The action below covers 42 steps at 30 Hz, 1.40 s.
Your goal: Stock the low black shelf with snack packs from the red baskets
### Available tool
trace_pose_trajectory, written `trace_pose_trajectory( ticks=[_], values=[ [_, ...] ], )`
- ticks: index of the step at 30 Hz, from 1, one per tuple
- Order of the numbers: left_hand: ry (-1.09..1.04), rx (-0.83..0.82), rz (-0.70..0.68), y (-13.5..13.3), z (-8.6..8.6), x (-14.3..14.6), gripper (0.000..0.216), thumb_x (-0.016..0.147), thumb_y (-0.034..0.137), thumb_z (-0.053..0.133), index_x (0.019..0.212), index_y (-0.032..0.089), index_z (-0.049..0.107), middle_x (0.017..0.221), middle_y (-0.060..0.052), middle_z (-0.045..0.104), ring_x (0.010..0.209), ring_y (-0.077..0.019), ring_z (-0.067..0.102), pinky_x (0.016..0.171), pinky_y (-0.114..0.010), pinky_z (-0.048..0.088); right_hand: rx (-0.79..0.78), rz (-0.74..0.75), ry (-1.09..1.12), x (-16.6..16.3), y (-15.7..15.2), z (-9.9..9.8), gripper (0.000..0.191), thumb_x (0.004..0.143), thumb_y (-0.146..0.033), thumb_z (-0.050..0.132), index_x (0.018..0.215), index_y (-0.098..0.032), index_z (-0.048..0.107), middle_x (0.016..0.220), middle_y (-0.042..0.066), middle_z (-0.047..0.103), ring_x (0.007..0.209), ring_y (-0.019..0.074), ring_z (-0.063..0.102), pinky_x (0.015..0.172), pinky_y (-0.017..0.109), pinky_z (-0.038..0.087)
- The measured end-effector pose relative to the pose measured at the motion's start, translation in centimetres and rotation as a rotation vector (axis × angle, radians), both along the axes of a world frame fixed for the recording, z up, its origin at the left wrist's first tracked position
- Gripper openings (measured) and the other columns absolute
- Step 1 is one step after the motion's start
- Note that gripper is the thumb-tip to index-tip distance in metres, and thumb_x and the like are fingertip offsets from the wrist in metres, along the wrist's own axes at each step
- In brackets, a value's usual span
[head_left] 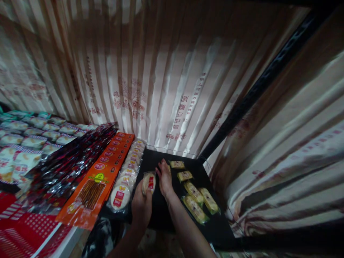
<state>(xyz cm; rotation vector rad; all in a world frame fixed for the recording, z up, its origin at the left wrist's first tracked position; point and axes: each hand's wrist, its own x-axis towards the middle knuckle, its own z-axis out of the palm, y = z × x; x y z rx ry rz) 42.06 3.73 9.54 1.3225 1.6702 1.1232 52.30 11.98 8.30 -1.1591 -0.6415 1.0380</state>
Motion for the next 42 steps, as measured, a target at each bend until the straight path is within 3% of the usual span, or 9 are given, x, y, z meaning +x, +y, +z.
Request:
trace_pose_trajectory(
  ticks=[7,13,18,22,26,30,34,38,42],
  values=[
    [-0.062,-0.028,-0.036,2.1,-0.4,1.9,0.043,0.082,0.029,0.039,0.120,0.012,0.048,0.117,-0.012,0.061,0.107,-0.0219,0.057,0.094,-0.034,0.043,-0.029,-0.162,-0.106,4.0,1.8,-0.6,0.066,0.076,-0.059,0.047,0.133,-0.025,0.040,0.146,0.005,0.032,0.131,0.0228,0.034,0.096,0.039,0.043],
    [-0.233,-0.037,-0.004,4.5,-1.3,3.1,0.036,0.081,0.027,0.047,0.115,0.016,0.050,0.104,-0.009,0.066,0.094,-0.0204,0.063,0.078,-0.032,0.051,-0.052,-0.235,-0.103,5.8,1.9,-0.1,0.066,0.071,-0.056,0.053,0.127,-0.022,0.046,0.142,0.007,0.038,0.127,0.0227,0.039,0.095,0.038,0.045],
    [-0.437,-0.042,0.001,6.3,-0.9,3.6,0.033,0.079,0.030,0.050,0.109,0.015,0.053,0.097,-0.007,0.066,0.085,-0.0177,0.064,0.069,-0.027,0.052,-0.105,-0.038,-0.160,4.5,0.8,0.6,0.057,0.066,-0.050,0.063,0.113,-0.019,0.058,0.104,0.008,0.066,0.096,0.0221,0.062,0.082,0.035,0.051],
    [-0.571,-0.073,-0.026,7.0,-0.4,3.5,0.036,0.078,0.030,0.051,0.109,0.014,0.054,0.092,-0.006,0.067,0.078,-0.0158,0.064,0.067,-0.026,0.052,-0.123,0.131,-0.252,3.4,-0.2,1.1,0.048,0.065,-0.049,0.064,0.100,-0.016,0.063,0.082,0.005,0.070,0.074,0.0195,0.064,0.070,0.033,0.051],
    [-0.353,-0.018,-0.087,7.1,0.0,2.8,0.037,0.078,0.026,0.051,0.113,0.017,0.055,0.095,-0.005,0.068,0.085,-0.0172,0.063,0.076,-0.028,0.051,-0.152,0.121,-0.406,3.6,-0.8,1.0,0.053,0.066,-0.047,0.062,0.107,-0.014,0.060,0.086,0.007,0.069,0.077,0.0213,0.064,0.072,0.035,0.051],
    [0.060,0.042,-0.247,7.2,1.7,1.8,0.037,0.077,0.018,0.049,0.112,0.022,0.059,0.102,-0.005,0.066,0.094,-0.0190,0.061,0.086,-0.030,0.046,0.029,-0.037,-0.923,4.5,-1.7,1.8,0.061,0.071,-0.038,0.060,0.127,-0.018,0.048,0.123,0.012,0.057,0.112,0.0270,0.052,0.091,0.045,0.044],
    [0.427,0.064,-0.534,7.6,4.3,0.9,0.033,0.079,0.018,0.045,0.105,0.027,0.063,0.096,-0.003,0.065,0.089,-0.0184,0.062,0.083,-0.029,0.046,0.256,0.153,-1.278,5.5,-2.7,3.6,0.052,0.079,-0.026,0.053,0.130,-0.026,0.047,0.133,0.005,0.051,0.125,0.0251,0.041,0.103,0.048,0.033],
    [0.603,0.081,-0.674,8.5,6.3,0.8,0.027,0.080,0.018,0.045,0.102,0.021,0.061,0.095,-0.006,0.066,0.091,-0.0216,0.062,0.082,-0.031,0.046,0.236,0.312,-1.291,5.9,-2.8,4.6,0.043,0.081,-0.025,0.049,0.124,-0.025,0.053,0.108,0.007,0.066,0.102,0.0230,0.058,0.091,0.044,0.045],
    [0.687,0.115,-0.600,9.7,7.0,1.2,0.030,0.078,0.011,0.045,0.106,0.015,0.057,0.099,-0.009,0.064,0.097,-0.0231,0.060,0.085,-0.033,0.045,0.163,0.309,-1.109,5.8,-1.8,4.0,0.031,0.079,-0.029,0.051,0.105,-0.024,0.066,0.095,0.006,0.067,0.086,0.0202,0.062,0.082,0.037,0.049]
  ],
)
